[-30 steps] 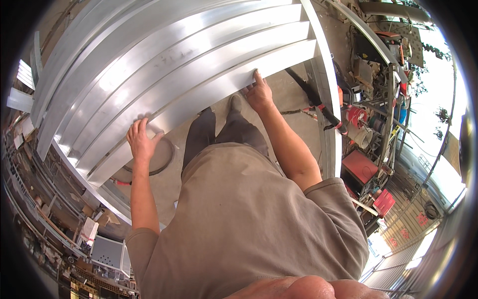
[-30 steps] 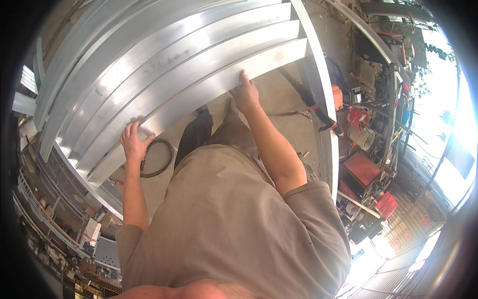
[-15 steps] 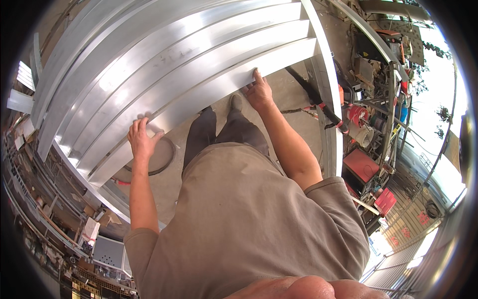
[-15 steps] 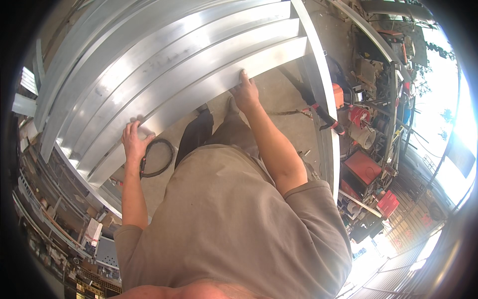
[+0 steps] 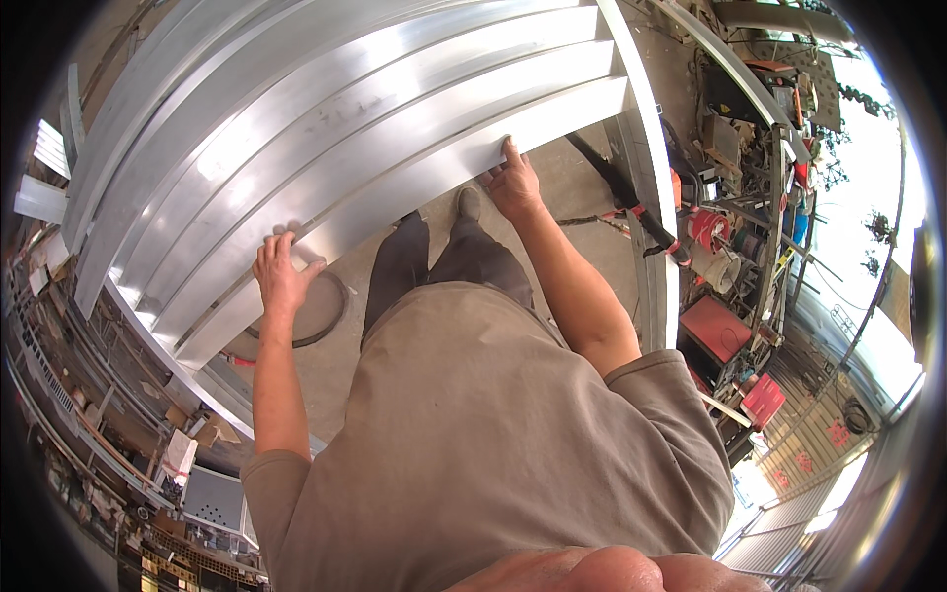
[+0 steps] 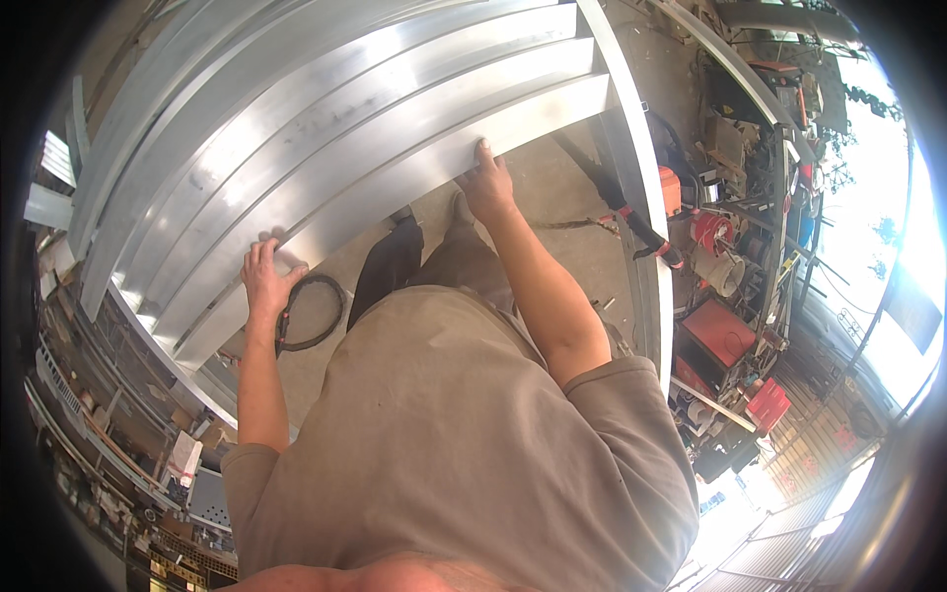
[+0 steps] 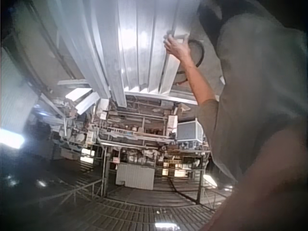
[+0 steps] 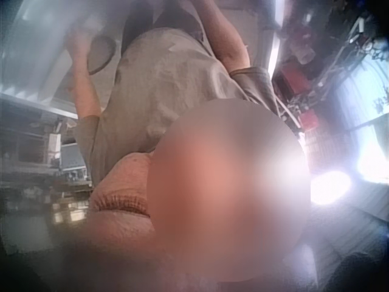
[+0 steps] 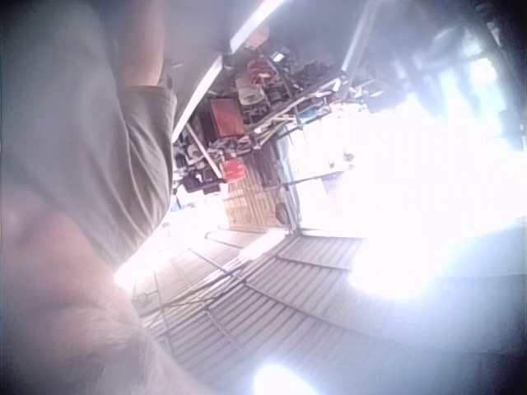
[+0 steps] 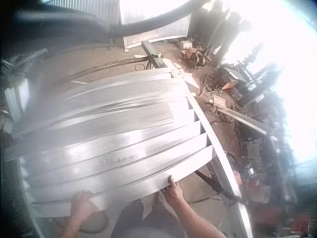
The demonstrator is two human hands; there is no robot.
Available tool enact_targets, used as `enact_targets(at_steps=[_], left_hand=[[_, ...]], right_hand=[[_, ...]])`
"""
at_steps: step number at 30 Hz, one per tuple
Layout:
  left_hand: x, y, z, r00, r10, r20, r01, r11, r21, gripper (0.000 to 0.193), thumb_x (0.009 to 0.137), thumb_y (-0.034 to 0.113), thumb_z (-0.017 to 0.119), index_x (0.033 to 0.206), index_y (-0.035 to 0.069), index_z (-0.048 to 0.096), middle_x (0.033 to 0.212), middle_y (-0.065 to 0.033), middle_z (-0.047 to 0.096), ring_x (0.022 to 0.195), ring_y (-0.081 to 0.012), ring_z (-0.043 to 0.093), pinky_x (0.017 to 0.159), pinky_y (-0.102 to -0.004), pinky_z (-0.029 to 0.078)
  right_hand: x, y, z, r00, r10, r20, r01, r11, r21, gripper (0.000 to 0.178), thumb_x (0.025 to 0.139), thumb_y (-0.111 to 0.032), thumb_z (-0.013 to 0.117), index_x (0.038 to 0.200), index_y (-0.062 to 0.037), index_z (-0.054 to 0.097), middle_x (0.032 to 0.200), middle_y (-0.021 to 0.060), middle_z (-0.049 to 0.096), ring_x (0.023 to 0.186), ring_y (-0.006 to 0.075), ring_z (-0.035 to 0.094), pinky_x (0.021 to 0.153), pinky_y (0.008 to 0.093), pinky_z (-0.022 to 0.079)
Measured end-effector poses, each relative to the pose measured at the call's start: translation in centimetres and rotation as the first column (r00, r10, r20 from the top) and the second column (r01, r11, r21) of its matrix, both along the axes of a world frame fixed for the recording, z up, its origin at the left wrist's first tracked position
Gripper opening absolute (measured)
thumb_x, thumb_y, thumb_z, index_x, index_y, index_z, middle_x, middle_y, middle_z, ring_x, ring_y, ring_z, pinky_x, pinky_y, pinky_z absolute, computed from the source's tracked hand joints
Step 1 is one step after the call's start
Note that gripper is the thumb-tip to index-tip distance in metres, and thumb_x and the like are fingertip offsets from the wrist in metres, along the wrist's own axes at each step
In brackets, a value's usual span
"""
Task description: The person repeatedly places long silver metal panels into a curved metal frame and secures them with a handheld power tool. The person handles each panel one at a time, aligns it within the frame, and fastens it before moving to the next panel.
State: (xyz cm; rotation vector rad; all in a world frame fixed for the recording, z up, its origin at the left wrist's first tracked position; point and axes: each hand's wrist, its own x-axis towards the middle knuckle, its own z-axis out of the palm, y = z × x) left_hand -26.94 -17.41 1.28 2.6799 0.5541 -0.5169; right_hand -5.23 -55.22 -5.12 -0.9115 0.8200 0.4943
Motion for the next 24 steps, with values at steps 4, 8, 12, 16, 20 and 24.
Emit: enact_targets(at_steps=[4, 8, 12, 16, 20, 24], left_hand=[[0.0, 0.0, 0.1, 1.000, 0.006, -0.009, -0.006, 1.000, -0.003, 0.075, 0.070, 0.033, 0.093, 0.133, 0.012, 0.058, 0.130, -0.0085, 0.058, 0.128, -0.0325, 0.051, 0.111, -0.0501, 0.038], [0.2, -0.1, 0.2, 0.999, 0.016, -0.033, -0.016, 1.000, 0.000, 0.074, 0.071, 0.033, 0.092, 0.133, 0.012, 0.058, 0.131, -0.0080, 0.058, 0.129, -0.0318, 0.050, 0.112, -0.0496, 0.038], [0.2, -0.2, 0.3, 0.999, 0.019, -0.038, -0.019, 1.000, -0.003, 0.073, 0.072, 0.033, 0.092, 0.133, 0.011, 0.058, 0.133, -0.0083, 0.058, 0.129, -0.0318, 0.050, 0.112, -0.0495, 0.037], [0.2, -0.3, 0.2, 1.000, 0.026, -0.015, -0.026, 1.000, -0.004, 0.074, 0.072, 0.034, 0.092, 0.133, 0.010, 0.059, 0.133, -0.0087, 0.059, 0.129, -0.0320, 0.050, 0.113, -0.0497, 0.036], [0.0, -0.5, 0.0, 0.999, 0.042, 0.016, -0.042, 0.999, -0.007, 0.075, 0.071, 0.034, 0.092, 0.133, 0.010, 0.058, 0.132, -0.0092, 0.060, 0.130, -0.0324, 0.050, 0.114, -0.0496, 0.035], [-0.2, -0.7, -0.3, 0.999, 0.044, 0.015, -0.044, 0.999, 0.009, 0.076, 0.071, 0.034, 0.092, 0.134, 0.009, 0.057, 0.134, -0.0099, 0.059, 0.131, -0.0331, 0.050, 0.115, -0.0499, 0.034]], right_hand=[[-0.2, 0.0, 0.2, 0.999, 0.016, 0.034, -0.017, 1.000, 0.007, 0.052, 0.107, -0.037, 0.060, 0.145, -0.0067, 0.040, 0.138, 0.0110, 0.054, 0.126, 0.0307, 0.058, 0.105, 0.0504, 0.052], [-0.3, 0.1, 0.3, 0.996, 0.042, 0.077, -0.041, 0.999, -0.015, 0.065, 0.107, -0.039, 0.060, 0.151, 0.0007, 0.033, 0.147, 0.0191, 0.048, 0.134, 0.0372, 0.054, 0.110, 0.0529, 0.049], [-0.3, 0.1, 0.1, 0.996, 0.045, 0.078, -0.044, 0.999, -0.021, 0.066, 0.106, -0.039, 0.060, 0.151, 0.0010, 0.033, 0.148, 0.0188, 0.048, 0.134, 0.0371, 0.054, 0.111, 0.0533, 0.048], [-0.2, 0.2, 0.2, 0.998, 0.033, 0.046, -0.032, 0.999, -0.036, 0.066, 0.106, -0.039, 0.061, 0.150, 0.0016, 0.035, 0.148, 0.0186, 0.047, 0.135, 0.0365, 0.053, 0.110, 0.0525, 0.050], [0.0, -0.2, 1.4, 0.993, 0.115, -0.016, -0.117, 0.986, -0.119, 0.054, 0.107, -0.033, 0.059, 0.147, -0.0008, 0.041, 0.138, 0.0147, 0.055, 0.124, 0.0299, 0.060, 0.102, 0.0461, 0.054], [-1.4, -3.5, 4.3, 0.940, 0.340, -0.023, -0.331, 0.895, -0.299, 0.048, 0.107, -0.028, 0.059, 0.143, 0.0016, 0.048, 0.127, 0.0149, 0.063, 0.114, 0.0261, 0.067, 0.096, 0.0385, 0.057]])
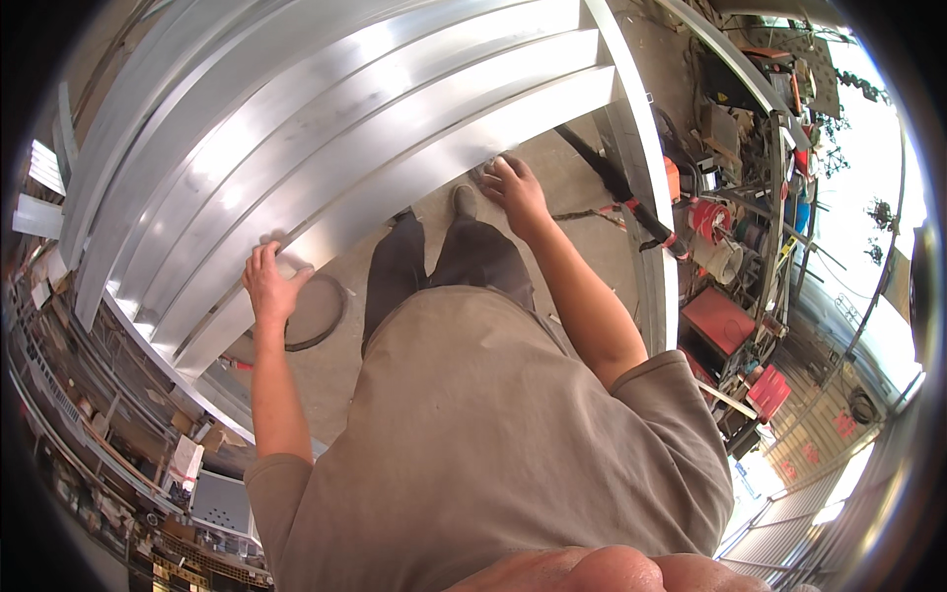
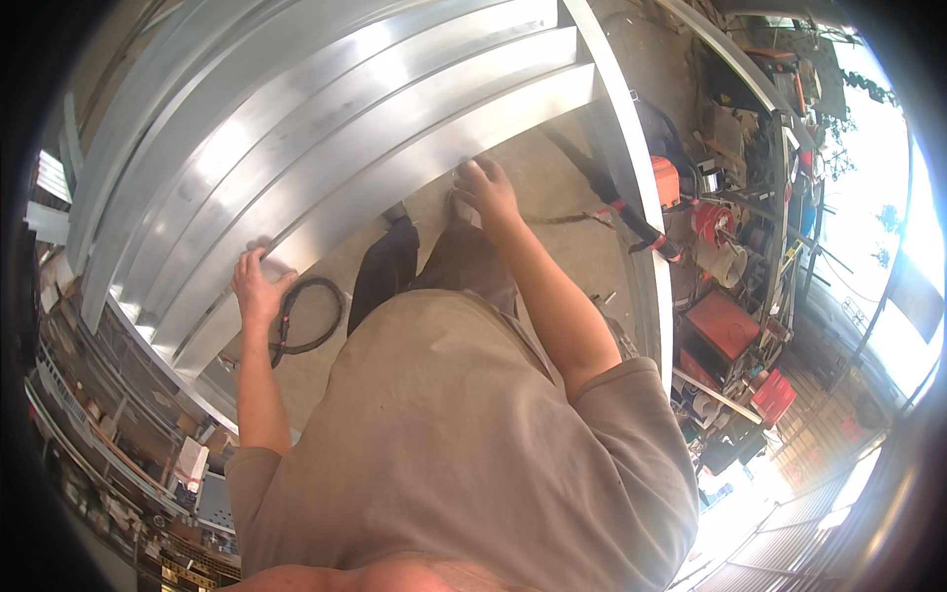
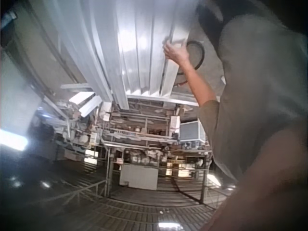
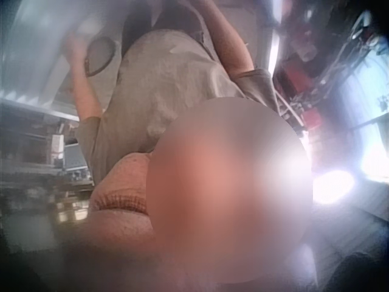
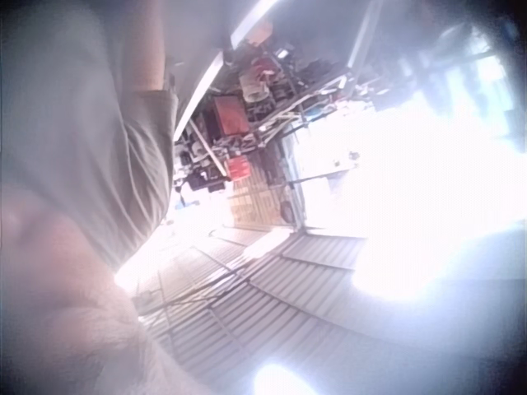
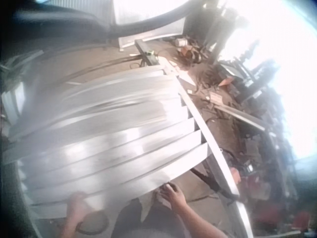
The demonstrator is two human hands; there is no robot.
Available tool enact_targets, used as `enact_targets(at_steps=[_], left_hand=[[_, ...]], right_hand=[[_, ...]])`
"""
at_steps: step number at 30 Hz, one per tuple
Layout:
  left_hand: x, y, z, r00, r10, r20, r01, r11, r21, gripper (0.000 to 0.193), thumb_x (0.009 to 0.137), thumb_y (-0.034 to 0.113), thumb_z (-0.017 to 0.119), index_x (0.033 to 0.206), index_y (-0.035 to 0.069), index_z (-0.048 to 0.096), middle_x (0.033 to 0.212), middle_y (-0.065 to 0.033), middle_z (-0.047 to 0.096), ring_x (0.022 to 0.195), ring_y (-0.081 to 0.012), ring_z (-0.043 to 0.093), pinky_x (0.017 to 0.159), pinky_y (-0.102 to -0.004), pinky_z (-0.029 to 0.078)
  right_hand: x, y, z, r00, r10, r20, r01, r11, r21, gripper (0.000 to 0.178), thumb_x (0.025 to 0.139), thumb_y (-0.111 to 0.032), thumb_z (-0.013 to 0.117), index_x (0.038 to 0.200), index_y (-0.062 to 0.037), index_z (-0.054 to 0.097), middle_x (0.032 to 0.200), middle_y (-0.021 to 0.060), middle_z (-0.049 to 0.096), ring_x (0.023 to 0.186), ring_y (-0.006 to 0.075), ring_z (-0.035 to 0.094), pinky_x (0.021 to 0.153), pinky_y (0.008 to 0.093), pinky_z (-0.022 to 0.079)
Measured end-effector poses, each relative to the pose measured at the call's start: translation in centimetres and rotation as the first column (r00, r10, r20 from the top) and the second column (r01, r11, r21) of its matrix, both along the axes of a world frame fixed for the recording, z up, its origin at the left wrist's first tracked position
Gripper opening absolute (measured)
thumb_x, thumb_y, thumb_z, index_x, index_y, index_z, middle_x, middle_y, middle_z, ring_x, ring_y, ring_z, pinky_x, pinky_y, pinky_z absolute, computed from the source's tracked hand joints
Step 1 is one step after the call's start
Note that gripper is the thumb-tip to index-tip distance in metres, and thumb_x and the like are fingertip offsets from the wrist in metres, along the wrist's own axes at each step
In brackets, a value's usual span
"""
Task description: The person repeatedly places long silver metal panels into a curved metal frame and secures them with a handheld power tool. The person handles each panel one at a time, aligns it within the frame, and fastens it before moving to the next panel.
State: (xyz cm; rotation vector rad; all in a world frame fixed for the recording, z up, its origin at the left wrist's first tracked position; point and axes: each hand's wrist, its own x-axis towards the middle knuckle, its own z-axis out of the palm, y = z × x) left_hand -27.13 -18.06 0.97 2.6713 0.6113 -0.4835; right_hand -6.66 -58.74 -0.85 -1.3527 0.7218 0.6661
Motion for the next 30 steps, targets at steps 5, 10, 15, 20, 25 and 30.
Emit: enact_targets(at_steps=[5, 10, 15, 20, 25, 30], left_hand=[[-0.1, -0.3, -0.2, 1.000, 0.000, -0.008, 0.001, 0.998, 0.066, 0.077, 0.071, 0.034, 0.092, 0.135, 0.009, 0.057, 0.137, -0.0106, 0.059, 0.136, -0.0328, 0.049, 0.116, -0.0509, 0.033], [0.0, -0.8, 0.1, 0.999, 0.002, -0.051, 0.005, 0.992, 0.127, 0.080, 0.072, 0.031, 0.093, 0.140, 0.009, 0.056, 0.140, -0.0123, 0.059, 0.136, -0.0342, 0.050, 0.116, -0.0518, 0.033], [0.0, -1.3, 0.0, 0.997, 0.012, -0.078, 0.002, 0.984, 0.178, 0.081, 0.070, 0.028, 0.093, 0.139, 0.008, 0.056, 0.138, -0.0118, 0.059, 0.133, -0.0352, 0.051, 0.113, -0.0509, 0.037], [-0.1, -1.5, -0.4, 0.997, 0.055, -0.059, -0.046, 0.988, 0.147, 0.081, 0.069, 0.023, 0.093, 0.140, 0.007, 0.055, 0.137, -0.0141, 0.059, 0.131, -0.0370, 0.053, 0.112, -0.0499, 0.039], [0.0, -1.7, -0.3, 0.994, 0.074, -0.086, -0.057, 0.982, 0.180, 0.082, 0.069, 0.021, 0.092, 0.141, 0.008, 0.054, 0.139, -0.0140, 0.059, 0.133, -0.0370, 0.052, 0.112, -0.0495, 0.040], [0.2, -2.1, 0.1, 0.993, 0.086, -0.086, -0.070, 0.983, 0.169, 0.081, 0.069, 0.019, 0.092, 0.141, 0.007, 0.055, 0.139, -0.0129, 0.060, 0.131, -0.0378, 0.054, 0.110, -0.0481, 0.043]], right_hand=[[-0.5, -14.2, 4.3, 0.916, 0.180, 0.358, -0.040, 0.930, -0.366, 0.033, 0.103, -0.021, 0.067, 0.129, 0.0006, 0.064, 0.112, 0.0121, 0.071, 0.097, 0.0205, 0.073, 0.088, 0.0349, 0.059], [2.7, -38.1, 3.5, 0.863, -0.068, 0.501, 0.436, 0.603, -0.669, 0.026, 0.099, -0.018, 0.065, 0.119, -0.0012, 0.068, 0.099, 0.0063, 0.071, 0.084, 0.0146, 0.067, 0.073, 0.0309, 0.053], [-0.3, -57.2, -4.6, 0.897, -0.341, -0.280, 0.072, 0.740, -0.669, 0.040, 0.097, -0.031, 0.069, 0.125, -0.0031, 0.066, 0.106, 0.0111, 0.070, 0.082, 0.0267, 0.070, 0.062, 0.0426, 0.055], [0.0, -60.5, -8.1, 0.693, -0.100, -0.714, -0.050, 0.981, -0.186, 0.050, 0.103, -0.044, 0.059, 0.133, -0.0048, 0.061, 0.110, 0.0162, 0.072, 0.086, 0.0266, 0.075, 0.072, 0.0361, 0.062], [1.6, -57.8, -9.8, 0.696, 0.209, -0.687, -0.261, 0.965, 0.029, 0.047, 0.106, -0.031, 0.049, 0.132, 0.0067, 0.057, 0.104, 0.0252, 0.071, 0.073, 0.0391, 0.075, 0.075, 0.0504, 0.066], [0.5, -58.5, -10.3, 0.710, 0.107, -0.696, -0.163, 0.987, -0.015, 0.046, 0.108, -0.034, 0.050, 0.116, 0.0097, 0.061, 0.095, 0.0248, 0.073, 0.071, 0.0393, 0.073, 0.069, 0.0493, 0.064]])
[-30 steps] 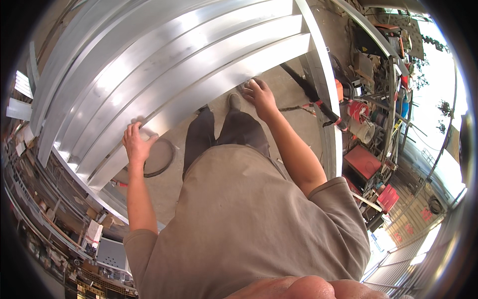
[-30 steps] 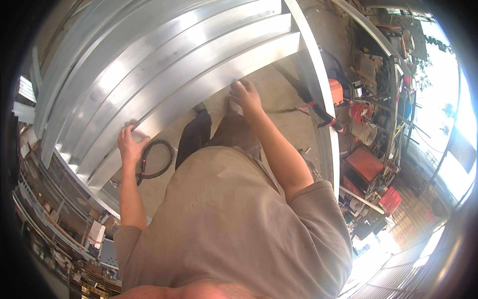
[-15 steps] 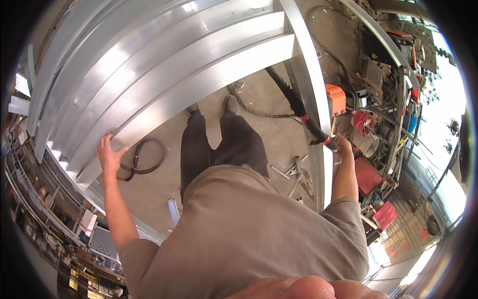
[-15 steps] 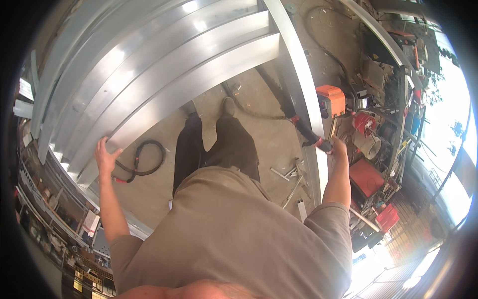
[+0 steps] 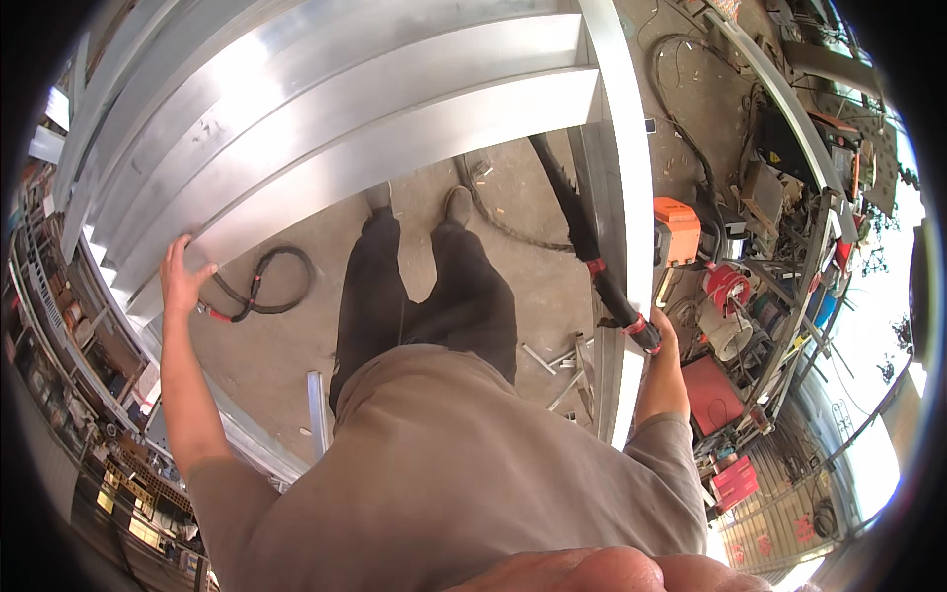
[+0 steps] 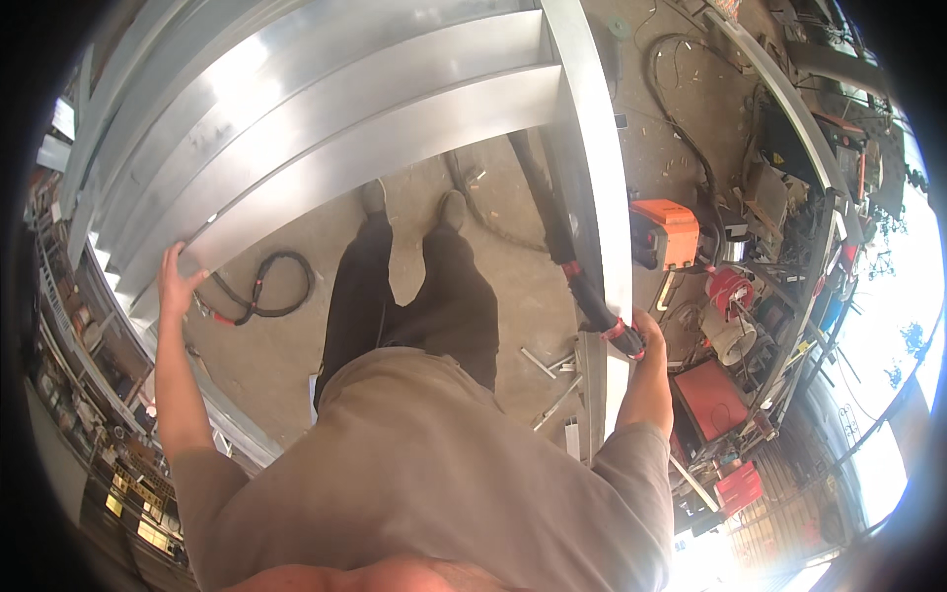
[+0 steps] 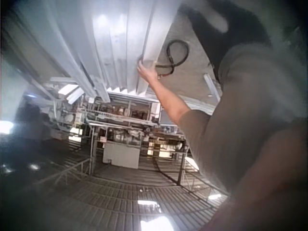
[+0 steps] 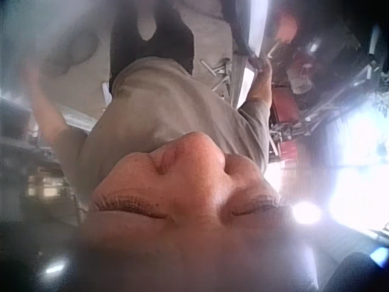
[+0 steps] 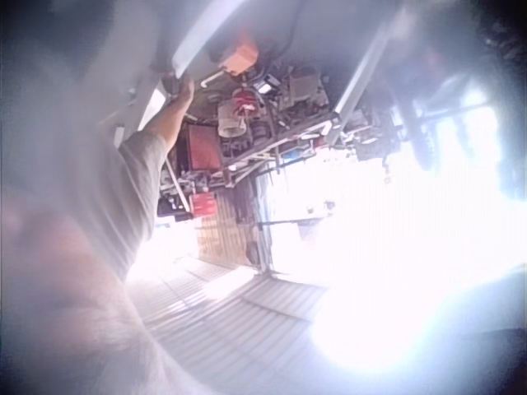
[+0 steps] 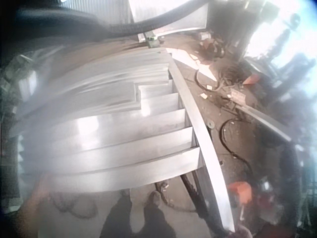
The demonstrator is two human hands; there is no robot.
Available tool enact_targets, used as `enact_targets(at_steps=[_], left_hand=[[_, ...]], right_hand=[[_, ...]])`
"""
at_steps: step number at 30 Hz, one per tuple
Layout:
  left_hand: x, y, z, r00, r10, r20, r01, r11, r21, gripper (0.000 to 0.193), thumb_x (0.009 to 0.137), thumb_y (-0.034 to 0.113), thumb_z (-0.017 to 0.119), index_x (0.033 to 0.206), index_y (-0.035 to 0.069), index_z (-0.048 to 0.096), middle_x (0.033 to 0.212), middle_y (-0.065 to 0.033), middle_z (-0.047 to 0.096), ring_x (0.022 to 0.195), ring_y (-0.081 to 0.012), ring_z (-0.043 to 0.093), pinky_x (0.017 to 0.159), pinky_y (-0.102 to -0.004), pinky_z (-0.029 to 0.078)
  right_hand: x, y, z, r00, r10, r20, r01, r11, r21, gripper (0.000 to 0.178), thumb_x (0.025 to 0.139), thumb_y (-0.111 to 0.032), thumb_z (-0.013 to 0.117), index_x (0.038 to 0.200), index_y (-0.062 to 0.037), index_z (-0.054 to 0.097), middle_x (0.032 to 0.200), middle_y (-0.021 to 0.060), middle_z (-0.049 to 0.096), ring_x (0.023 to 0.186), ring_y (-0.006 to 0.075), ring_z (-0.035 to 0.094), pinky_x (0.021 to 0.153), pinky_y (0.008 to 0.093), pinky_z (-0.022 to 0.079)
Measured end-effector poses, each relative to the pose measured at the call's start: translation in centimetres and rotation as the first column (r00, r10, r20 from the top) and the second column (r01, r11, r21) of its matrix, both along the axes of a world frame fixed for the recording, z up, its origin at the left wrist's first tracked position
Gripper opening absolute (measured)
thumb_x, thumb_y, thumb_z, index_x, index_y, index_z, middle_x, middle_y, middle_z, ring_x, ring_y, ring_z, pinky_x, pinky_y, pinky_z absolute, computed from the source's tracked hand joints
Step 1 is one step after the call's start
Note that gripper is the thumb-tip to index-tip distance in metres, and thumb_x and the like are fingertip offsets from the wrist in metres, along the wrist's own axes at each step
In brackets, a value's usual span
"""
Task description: The person repeatedly places long silver metal panels into a curved metal frame and secures them with a handheld power tool. The person handles each panel one at a time, aligns it within the frame, and fastens it before moving to the next panel.
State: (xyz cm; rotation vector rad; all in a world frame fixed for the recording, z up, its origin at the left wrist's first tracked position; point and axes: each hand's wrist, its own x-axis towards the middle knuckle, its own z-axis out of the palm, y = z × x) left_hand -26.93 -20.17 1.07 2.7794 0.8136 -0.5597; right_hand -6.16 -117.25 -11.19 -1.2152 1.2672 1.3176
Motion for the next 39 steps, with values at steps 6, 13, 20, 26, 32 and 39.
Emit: enact_targets(at_steps=[6, 13, 20, 26, 32, 39], left_hand=[[-0.4, -0.1, 0.1, 0.998, -0.011, 0.060, 0.012, 1.000, -0.016, 0.081, 0.069, 0.020, 0.092, 0.140, 0.007, 0.055, 0.139, -0.0127, 0.061, 0.129, -0.0377, 0.056, 0.108, -0.0478, 0.045], [-0.7, 0.6, -0.3, 0.998, 0.032, 0.054, -0.029, 0.998, -0.054, 0.080, 0.069, 0.026, 0.092, 0.140, 0.010, 0.057, 0.142, -0.0090, 0.058, 0.134, -0.0337, 0.052, 0.112, -0.0477, 0.039], [-1.3, 1.5, -0.8, 0.996, -0.024, 0.087, 0.026, 0.999, -0.024, 0.078, 0.069, 0.022, 0.091, 0.137, 0.009, 0.057, 0.137, -0.0109, 0.059, 0.131, -0.0362, 0.053, 0.110, -0.0485, 0.042], [-1.7, 1.8, -1.4, 0.993, -0.001, 0.121, 0.010, 0.997, -0.073, 0.080, 0.068, 0.027, 0.092, 0.139, 0.012, 0.058, 0.143, -0.0083, 0.057, 0.137, -0.0321, 0.048, 0.116, -0.0479, 0.035], [-2.0, 2.3, -1.7, 0.991, 0.000, 0.132, 0.012, 0.996, -0.088, 0.078, 0.071, 0.026, 0.091, 0.140, 0.012, 0.058, 0.143, -0.0085, 0.057, 0.137, -0.0318, 0.048, 0.117, -0.0488, 0.034], [-2.4, 2.5, -2.3, 0.988, 0.017, 0.153, 0.000, 0.994, -0.113, 0.081, 0.070, 0.026, 0.092, 0.142, 0.013, 0.057, 0.144, -0.0096, 0.056, 0.135, -0.0332, 0.049, 0.116, -0.0503, 0.034]], right_hand=[[-1.1, -0.1, 8.2, 0.786, -0.343, 0.515, 0.490, 0.853, -0.179, 0.016, 0.093, -0.020, 0.069, 0.099, -0.0079, 0.061, 0.081, 0.0045, 0.065, 0.071, 0.0184, 0.064, 0.065, 0.0326, 0.056], [0.4, 7.3, 30.8, 0.235, -0.070, 0.969, 0.629, 0.772, -0.096, 0.024, 0.094, -0.028, 0.059, 0.091, -0.0052, 0.064, 0.084, 0.0046, 0.062, 0.075, 0.0185, 0.063, 0.067, 0.0315, 0.053], [4.3, 21.3, 46.6, -0.300, 0.365, 0.881, 0.565, 0.812, -0.143, 0.052, 0.095, -0.045, 0.061, 0.126, -0.0044, 0.056, 0.098, 0.0108, 0.063, 0.090, 0.0213, 0.062, 0.084, 0.0368, 0.052], [9.9, 28.6, 52.0, -0.299, 0.123, 0.946, -0.043, 0.989, -0.142, 0.080, 0.089, -0.065, 0.070, 0.132, -0.0006, 0.052, 0.090, 0.0095, 0.061, 0.080, 0.0208, 0.061, 0.075, 0.0347, 0.053], [19.1, 39.9, 50.7, -0.186, 0.826, 0.532, -0.257, 0.482, -0.838, 0.019, 0.098, -0.002, 0.059, 0.113, 0.0023, 0.068, 0.098, 0.0081, 0.071, 0.074, 0.0134, 0.067, 0.064, 0.0254, 0.054], [24.5, 51.9, 39.6, 0.028, 0.980, 0.195, -0.658, 0.165, -0.735, 0.043, 0.094, -0.029, 0.076, 0.122, 0.0029, 0.068, 0.102, 0.0084, 0.072, 0.086, 0.0138, 0.067, 0.069, 0.0302, 0.060]])
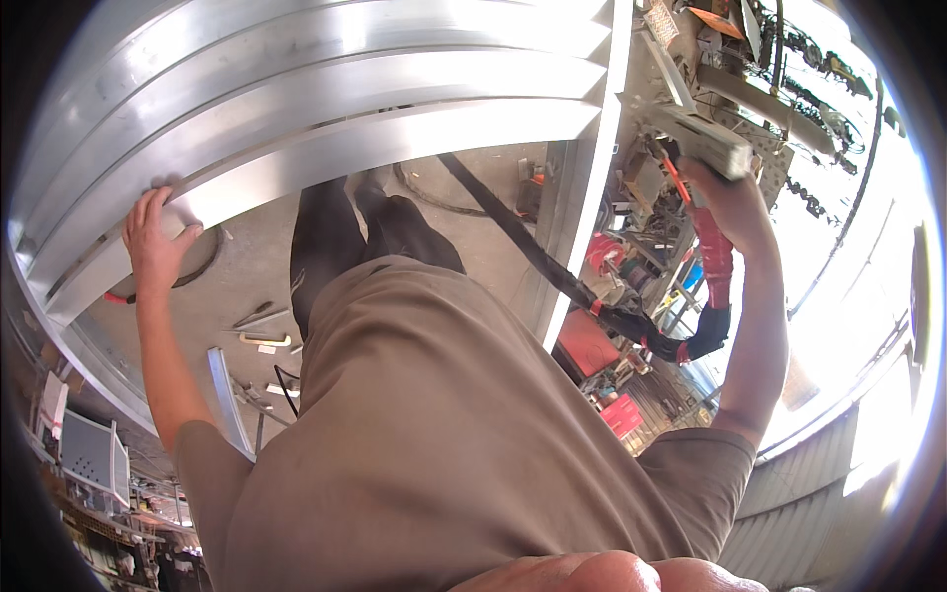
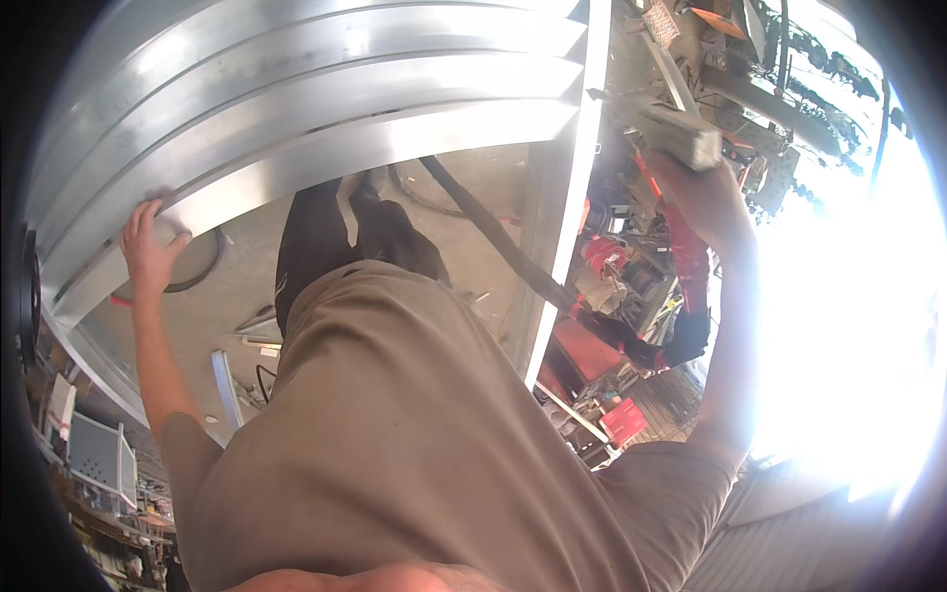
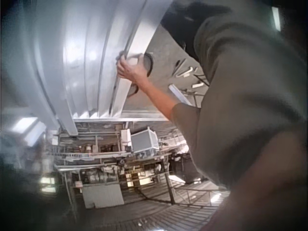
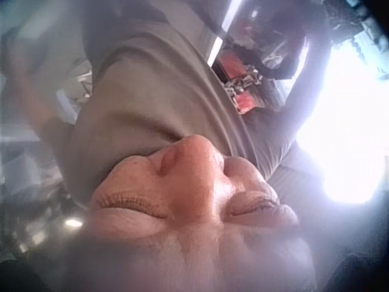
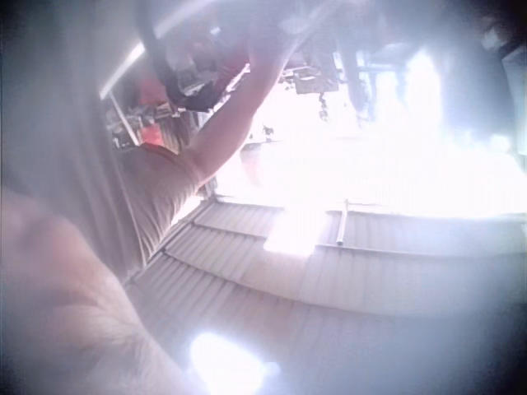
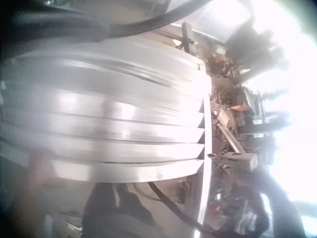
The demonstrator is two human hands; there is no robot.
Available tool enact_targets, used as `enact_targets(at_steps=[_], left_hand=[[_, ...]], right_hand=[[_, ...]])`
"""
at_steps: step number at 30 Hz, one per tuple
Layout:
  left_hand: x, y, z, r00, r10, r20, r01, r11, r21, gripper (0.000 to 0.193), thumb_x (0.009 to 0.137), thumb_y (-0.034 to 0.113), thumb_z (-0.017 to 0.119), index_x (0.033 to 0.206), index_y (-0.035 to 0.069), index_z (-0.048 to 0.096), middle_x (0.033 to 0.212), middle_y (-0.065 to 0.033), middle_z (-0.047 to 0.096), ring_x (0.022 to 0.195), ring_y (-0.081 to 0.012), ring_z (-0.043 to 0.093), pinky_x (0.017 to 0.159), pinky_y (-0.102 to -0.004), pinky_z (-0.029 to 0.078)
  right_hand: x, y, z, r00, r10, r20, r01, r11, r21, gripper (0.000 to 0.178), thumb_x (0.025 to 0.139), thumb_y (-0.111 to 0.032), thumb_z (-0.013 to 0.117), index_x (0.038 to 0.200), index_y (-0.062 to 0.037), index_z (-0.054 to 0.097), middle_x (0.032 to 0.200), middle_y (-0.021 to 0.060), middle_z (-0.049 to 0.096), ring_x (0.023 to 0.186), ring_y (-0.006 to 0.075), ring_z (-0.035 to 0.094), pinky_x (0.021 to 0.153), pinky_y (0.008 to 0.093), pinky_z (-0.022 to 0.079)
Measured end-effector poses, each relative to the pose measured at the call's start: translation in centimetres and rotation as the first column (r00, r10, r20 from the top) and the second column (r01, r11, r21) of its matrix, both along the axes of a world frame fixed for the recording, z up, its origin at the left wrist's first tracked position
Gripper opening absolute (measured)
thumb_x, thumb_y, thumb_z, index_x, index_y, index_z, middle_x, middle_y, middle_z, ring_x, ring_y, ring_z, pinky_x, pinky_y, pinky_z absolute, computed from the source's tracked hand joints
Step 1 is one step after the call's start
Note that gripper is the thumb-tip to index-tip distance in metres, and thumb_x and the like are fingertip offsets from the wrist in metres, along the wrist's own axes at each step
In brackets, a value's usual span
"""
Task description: The person repeatedly places long silver metal panels into a curved metal frame and secures them with a handheld power tool. The person handles each panel one at a time, aligns it within the frame, and fastens it before moving to the next panel.
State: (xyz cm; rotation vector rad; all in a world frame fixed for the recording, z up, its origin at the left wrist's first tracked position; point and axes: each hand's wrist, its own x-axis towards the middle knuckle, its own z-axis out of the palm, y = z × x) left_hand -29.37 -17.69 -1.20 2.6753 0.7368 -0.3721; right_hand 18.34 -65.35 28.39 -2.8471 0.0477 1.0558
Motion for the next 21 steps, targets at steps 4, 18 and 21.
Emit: enact_targets(at_steps=[4, 18, 21], left_hand=[[-0.1, 0.1, -0.1, 1.000, -0.006, 0.015, 0.006, 1.000, -0.010, 0.080, 0.071, 0.025, 0.091, 0.142, 0.013, 0.057, 0.143, -0.0096, 0.057, 0.134, -0.0335, 0.049, 0.116, -0.0504, 0.034], [-0.2, 0.3, -0.2, 1.000, -0.007, 0.012, 0.007, 1.000, -0.009, 0.079, 0.070, 0.023, 0.091, 0.141, 0.013, 0.058, 0.143, -0.0083, 0.057, 0.135, -0.0337, 0.049, 0.116, -0.0508, 0.034], [-0.3, 0.3, -0.2, 1.000, -0.008, 0.018, 0.008, 1.000, -0.009, 0.079, 0.070, 0.022, 0.091, 0.141, 0.013, 0.058, 0.143, -0.0084, 0.057, 0.135, -0.0336, 0.049, 0.116, -0.0508, 0.033]], right_hand=[[1.1, 2.9, -3.7, 0.981, 0.162, -0.104, -0.170, 0.982, -0.078, 0.042, 0.093, -0.030, 0.074, 0.121, 0.0011, 0.069, 0.093, 0.0063, 0.070, 0.078, 0.0120, 0.067, 0.063, 0.0313, 0.059], [4.0, 4.8, -7.8, 0.961, 0.185, -0.203, -0.225, 0.954, -0.197, 0.030, 0.093, -0.029, 0.068, 0.107, -0.0022, 0.067, 0.082, 0.0043, 0.067, 0.065, 0.0143, 0.066, 0.058, 0.0304, 0.056], [3.8, 5.3, -8.0, 0.961, 0.181, -0.208, -0.221, 0.957, -0.188, 0.028, 0.093, -0.027, 0.067, 0.105, -0.0019, 0.067, 0.079, 0.0040, 0.065, 0.062, 0.0146, 0.066, 0.057, 0.0300, 0.055]])
